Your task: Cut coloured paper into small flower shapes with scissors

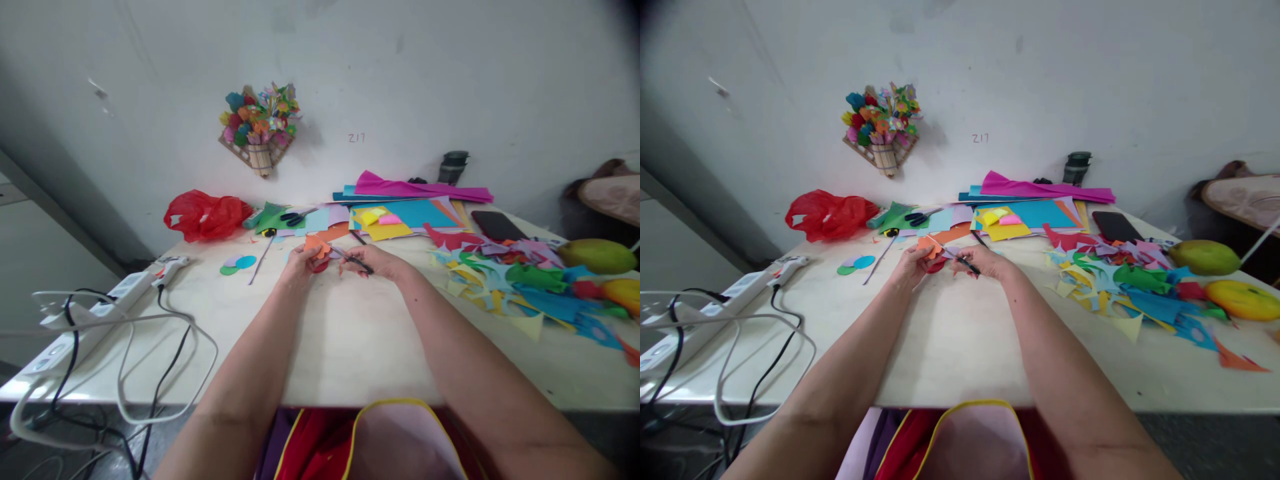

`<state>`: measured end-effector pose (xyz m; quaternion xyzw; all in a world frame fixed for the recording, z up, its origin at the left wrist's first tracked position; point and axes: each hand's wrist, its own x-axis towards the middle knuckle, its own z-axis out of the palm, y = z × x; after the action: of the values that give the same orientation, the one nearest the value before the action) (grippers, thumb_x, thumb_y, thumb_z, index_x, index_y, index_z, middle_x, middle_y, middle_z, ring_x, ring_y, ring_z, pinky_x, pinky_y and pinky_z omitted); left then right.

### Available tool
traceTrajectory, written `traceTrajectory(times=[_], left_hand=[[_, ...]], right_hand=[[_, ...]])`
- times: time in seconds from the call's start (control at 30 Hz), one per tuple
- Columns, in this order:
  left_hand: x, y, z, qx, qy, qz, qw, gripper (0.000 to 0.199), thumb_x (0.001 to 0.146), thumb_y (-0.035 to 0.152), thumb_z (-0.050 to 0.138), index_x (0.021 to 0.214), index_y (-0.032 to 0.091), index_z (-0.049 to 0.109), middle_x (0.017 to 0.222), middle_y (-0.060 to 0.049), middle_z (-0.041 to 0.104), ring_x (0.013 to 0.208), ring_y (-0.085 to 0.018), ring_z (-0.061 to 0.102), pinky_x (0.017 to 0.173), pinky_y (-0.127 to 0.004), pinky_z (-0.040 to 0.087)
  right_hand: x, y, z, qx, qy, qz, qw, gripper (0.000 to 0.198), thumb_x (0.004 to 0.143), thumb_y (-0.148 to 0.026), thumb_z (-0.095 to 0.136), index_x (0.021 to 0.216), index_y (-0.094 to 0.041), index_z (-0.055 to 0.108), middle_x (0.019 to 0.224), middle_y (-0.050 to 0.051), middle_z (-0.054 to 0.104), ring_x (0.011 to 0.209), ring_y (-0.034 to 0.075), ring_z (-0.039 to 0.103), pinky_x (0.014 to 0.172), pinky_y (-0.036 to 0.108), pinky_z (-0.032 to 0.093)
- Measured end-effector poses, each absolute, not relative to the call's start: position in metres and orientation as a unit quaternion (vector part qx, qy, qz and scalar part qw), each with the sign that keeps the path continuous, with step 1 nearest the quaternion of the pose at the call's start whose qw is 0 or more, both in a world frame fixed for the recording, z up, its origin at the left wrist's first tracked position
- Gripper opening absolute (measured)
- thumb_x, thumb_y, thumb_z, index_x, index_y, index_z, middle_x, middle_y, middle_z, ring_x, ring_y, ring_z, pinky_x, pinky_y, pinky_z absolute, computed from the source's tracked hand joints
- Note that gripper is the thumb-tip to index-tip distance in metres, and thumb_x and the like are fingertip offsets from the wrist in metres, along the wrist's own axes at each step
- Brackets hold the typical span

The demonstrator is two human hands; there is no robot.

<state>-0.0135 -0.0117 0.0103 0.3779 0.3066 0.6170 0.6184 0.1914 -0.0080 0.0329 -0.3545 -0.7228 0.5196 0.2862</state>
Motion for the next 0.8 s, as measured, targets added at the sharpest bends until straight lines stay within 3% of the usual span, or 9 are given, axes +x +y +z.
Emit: traceTrajectory(times=[0.23, 0.8], left_hand=[[-0.0135, -0.0120, 0.0101, 0.384, 0.305, 0.616, 0.616, 0.019, 0.065, 0.013, 0.078, 0.079, 0.011, 0.066, 0.081, -0.008, 0.073, 0.075, -0.018, 0.071, 0.079, -0.033, 0.057], [-0.0142, -0.0146, 0.0116, 0.390, 0.299, 0.616, 0.616, 0.017, 0.064, 0.014, 0.076, 0.080, 0.010, 0.069, 0.081, -0.009, 0.073, 0.075, -0.019, 0.071, 0.078, -0.033, 0.058]], right_hand=[[0.1910, -0.0136, 0.0405, -0.371, -0.709, 0.524, 0.291, 0.021, 0.064, -0.033, 0.073, 0.073, -0.015, 0.067, 0.048, -0.007, 0.047, 0.041, 0.006, 0.037, 0.040, 0.022, 0.028], [0.1929, -0.0111, 0.0396, -0.379, -0.723, 0.508, 0.275, 0.026, 0.063, -0.036, 0.076, 0.073, -0.013, 0.069, 0.056, -0.003, 0.057, 0.041, 0.004, 0.035, 0.041, 0.022, 0.024]])
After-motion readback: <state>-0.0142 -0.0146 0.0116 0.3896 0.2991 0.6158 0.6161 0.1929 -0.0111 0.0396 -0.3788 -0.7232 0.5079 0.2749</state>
